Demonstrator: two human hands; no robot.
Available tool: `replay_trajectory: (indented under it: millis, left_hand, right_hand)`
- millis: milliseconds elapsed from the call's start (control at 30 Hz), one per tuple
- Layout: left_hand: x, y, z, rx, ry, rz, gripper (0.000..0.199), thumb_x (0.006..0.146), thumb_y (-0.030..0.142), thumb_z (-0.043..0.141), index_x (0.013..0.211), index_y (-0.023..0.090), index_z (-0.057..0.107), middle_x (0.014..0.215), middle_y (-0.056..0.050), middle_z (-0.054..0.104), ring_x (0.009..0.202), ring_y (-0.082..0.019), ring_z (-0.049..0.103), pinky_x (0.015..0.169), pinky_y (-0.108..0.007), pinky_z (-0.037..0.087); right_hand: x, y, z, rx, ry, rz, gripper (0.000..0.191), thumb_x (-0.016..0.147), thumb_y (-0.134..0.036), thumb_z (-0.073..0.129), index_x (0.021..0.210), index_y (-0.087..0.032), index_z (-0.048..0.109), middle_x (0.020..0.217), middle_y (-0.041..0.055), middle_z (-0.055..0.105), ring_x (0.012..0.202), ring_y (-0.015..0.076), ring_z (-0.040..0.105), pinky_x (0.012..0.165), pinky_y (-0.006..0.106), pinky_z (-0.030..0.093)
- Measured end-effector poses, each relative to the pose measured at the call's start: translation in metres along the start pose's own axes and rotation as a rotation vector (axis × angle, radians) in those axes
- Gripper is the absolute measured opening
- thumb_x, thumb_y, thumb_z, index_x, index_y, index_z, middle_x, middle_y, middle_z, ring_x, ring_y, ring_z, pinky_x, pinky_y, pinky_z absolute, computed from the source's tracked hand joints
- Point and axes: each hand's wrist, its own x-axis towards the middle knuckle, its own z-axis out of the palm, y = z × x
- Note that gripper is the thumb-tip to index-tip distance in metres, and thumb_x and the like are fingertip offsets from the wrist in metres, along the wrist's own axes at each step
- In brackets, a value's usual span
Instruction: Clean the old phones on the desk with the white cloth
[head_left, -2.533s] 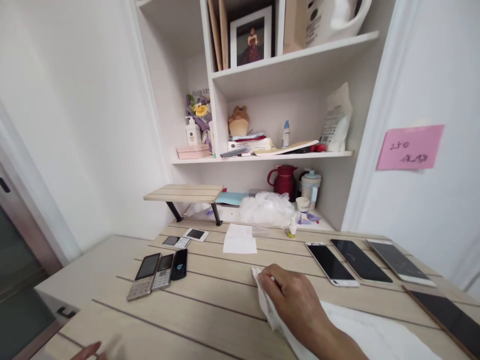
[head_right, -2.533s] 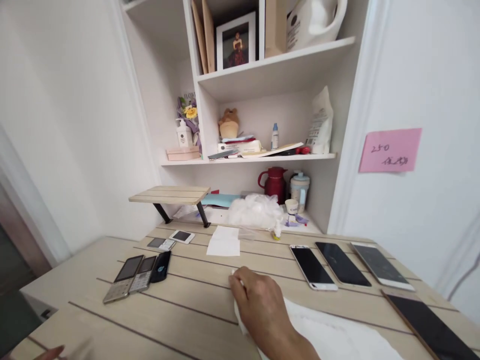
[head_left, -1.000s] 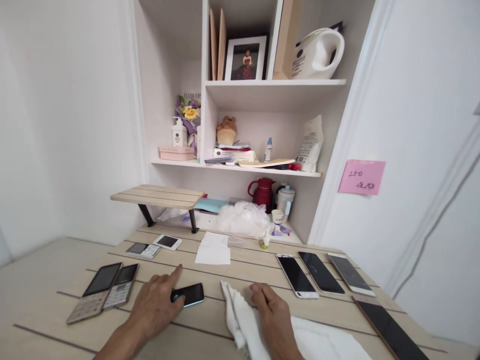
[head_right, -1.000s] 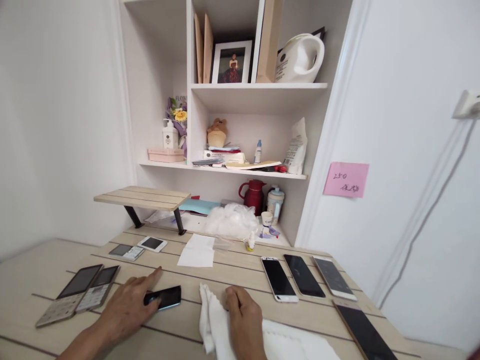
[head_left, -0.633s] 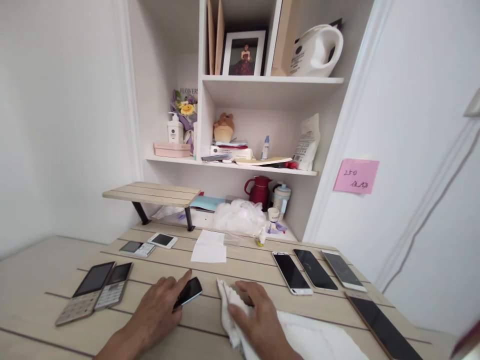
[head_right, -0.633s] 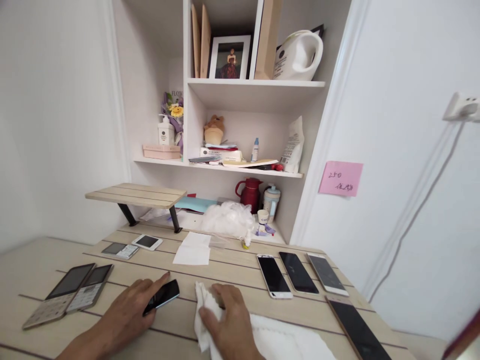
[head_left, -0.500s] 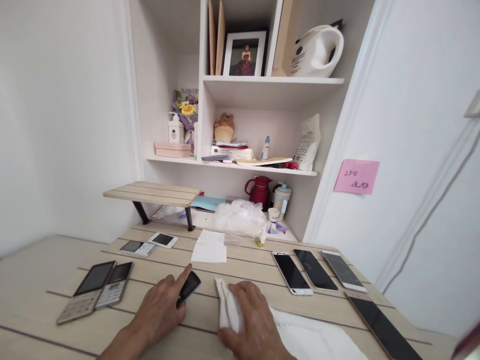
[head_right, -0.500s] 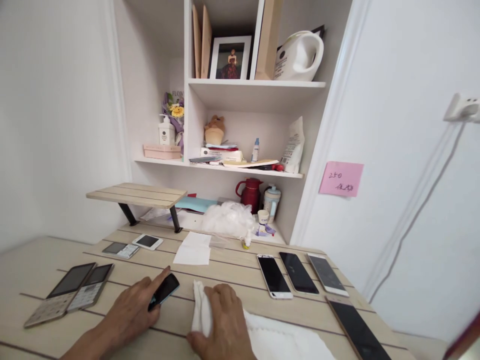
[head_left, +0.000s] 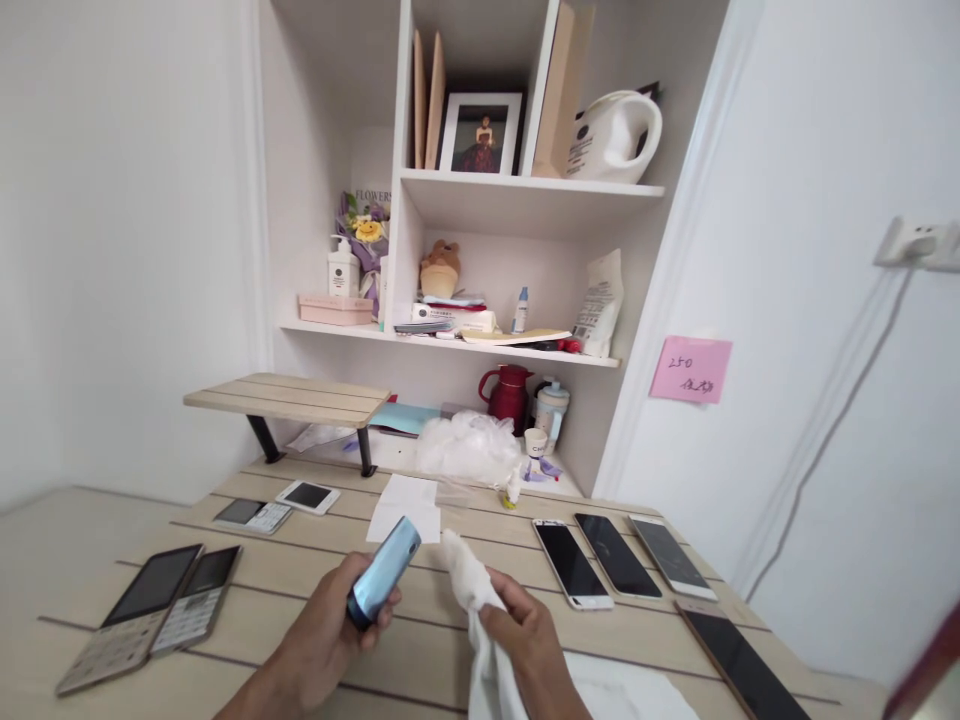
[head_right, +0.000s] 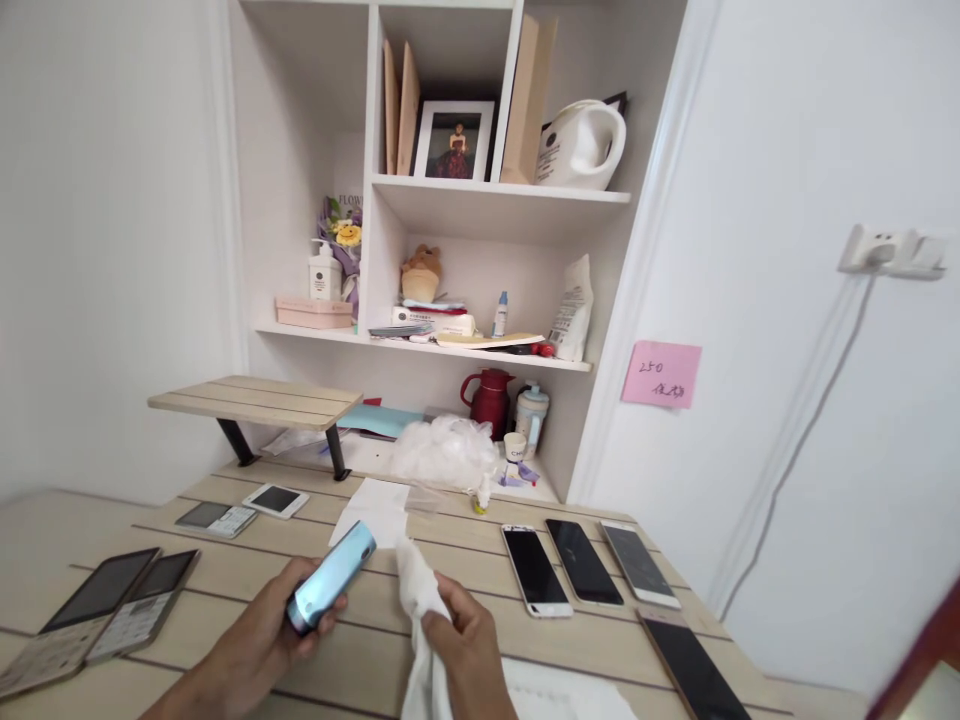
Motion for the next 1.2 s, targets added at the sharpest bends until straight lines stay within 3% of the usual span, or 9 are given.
replay_trajectory:
  millis: [133, 333, 467, 667, 800, 900, 1000, 1100, 1200]
  left_hand:
    - [0.007, -0.008, 0.019, -0.205, -0.077, -0.032, 0.030, 0.087, 0.043, 0.049, 0.092, 0.015, 0.058, 0.068, -0.006, 0.065, 0.050, -0.012, 0.051, 0.038, -0.019, 0.028]
    - [0.016, -0.038, 0.028, -0.302, -0.070, -0.028, 0.037, 0.088, 0.043, 0.046, 0.072, 0.014, 0.062, 0.061, -0.008, 0.066, 0.037, -0.009, 0.044, 0.032, -0.019, 0.024]
    - [0.016, -0.043, 0.026, -0.316, -0.087, -0.085, 0.045, 0.093, 0.047, 0.043, 0.076, 0.011, 0.064, 0.060, -0.010, 0.066, 0.036, -0.010, 0.045, 0.032, -0.019, 0.026]
    - [0.014, -0.043, 0.027, -0.286, -0.101, -0.129, 0.040, 0.094, 0.044, 0.043, 0.082, 0.011, 0.064, 0.066, -0.012, 0.068, 0.038, -0.012, 0.049, 0.031, -0.019, 0.026]
    - [0.013, -0.049, 0.028, -0.263, -0.091, -0.108, 0.044, 0.093, 0.047, 0.043, 0.085, 0.010, 0.065, 0.066, -0.011, 0.069, 0.039, -0.013, 0.050, 0.031, -0.020, 0.028]
    - [0.012, -0.052, 0.030, -0.218, -0.092, -0.100, 0.048, 0.092, 0.049, 0.044, 0.081, 0.009, 0.067, 0.063, -0.011, 0.068, 0.038, -0.012, 0.050, 0.031, -0.019, 0.027]
    - [0.013, -0.056, 0.032, -0.194, -0.114, -0.110, 0.053, 0.091, 0.052, 0.044, 0.073, 0.009, 0.069, 0.059, -0.010, 0.066, 0.038, -0.012, 0.051, 0.032, -0.018, 0.027]
    - [0.014, -0.061, 0.032, -0.160, -0.121, -0.115, 0.056, 0.087, 0.059, 0.049, 0.065, 0.011, 0.068, 0.054, -0.008, 0.064, 0.039, -0.012, 0.051, 0.032, -0.019, 0.028]
    - [0.012, -0.063, 0.032, -0.186, -0.099, -0.095, 0.051, 0.082, 0.061, 0.056, 0.062, 0.015, 0.064, 0.046, -0.003, 0.058, 0.039, -0.013, 0.049, 0.033, -0.019, 0.027]
  right_hand:
    - [0.005, 0.007, -0.002, 0.244, 0.045, 0.004, 0.056, 0.067, -0.038, 0.080, 0.119, -0.019, 0.070, 0.096, 0.0063, 0.074, 0.079, 0.0239, 0.067, 0.072, 0.032, 0.050]
    - [0.006, 0.013, -0.005, 0.274, 0.011, 0.016, 0.066, 0.065, -0.036, 0.084, 0.126, -0.018, 0.066, 0.094, 0.0094, 0.074, 0.077, 0.0267, 0.068, 0.064, 0.033, 0.050]
    - [0.005, 0.008, -0.004, 0.236, 0.027, 0.013, 0.062, 0.068, -0.039, 0.083, 0.124, -0.019, 0.068, 0.102, 0.0094, 0.074, 0.083, 0.0278, 0.068, 0.072, 0.036, 0.051]
    - [0.003, 0.004, -0.001, 0.145, 0.055, -0.070, 0.059, 0.071, -0.046, 0.082, 0.121, -0.019, 0.070, 0.116, 0.0110, 0.071, 0.113, 0.0336, 0.062, 0.097, 0.043, 0.045]
    - [-0.001, 0.006, -0.001, -0.112, 0.086, -0.126, 0.053, 0.082, -0.044, 0.073, 0.129, -0.021, 0.064, 0.127, 0.0106, 0.066, 0.119, 0.0319, 0.059, 0.103, 0.043, 0.044]
    - [-0.005, 0.008, 0.000, -0.401, 0.122, -0.346, 0.040, 0.090, -0.031, 0.062, 0.129, -0.025, 0.064, 0.121, 0.0085, 0.067, 0.115, 0.0272, 0.061, 0.101, 0.038, 0.046]
    - [-0.007, 0.012, 0.003, -0.625, 0.035, -0.555, 0.046, 0.090, -0.017, 0.054, 0.135, -0.026, 0.058, 0.103, 0.0070, 0.067, 0.096, 0.0224, 0.066, 0.088, 0.033, 0.054]
    - [-0.009, 0.021, 0.008, -0.727, -0.032, -0.634, 0.054, 0.088, -0.012, 0.050, 0.140, -0.026, 0.053, 0.089, 0.0048, 0.061, 0.078, 0.0195, 0.065, 0.073, 0.029, 0.057]
    - [-0.012, 0.033, 0.015, -0.778, -0.066, -0.670, 0.053, 0.088, -0.015, 0.050, 0.139, -0.031, 0.053, 0.088, 0.0041, 0.058, 0.070, 0.0175, 0.064, 0.062, 0.027, 0.056]
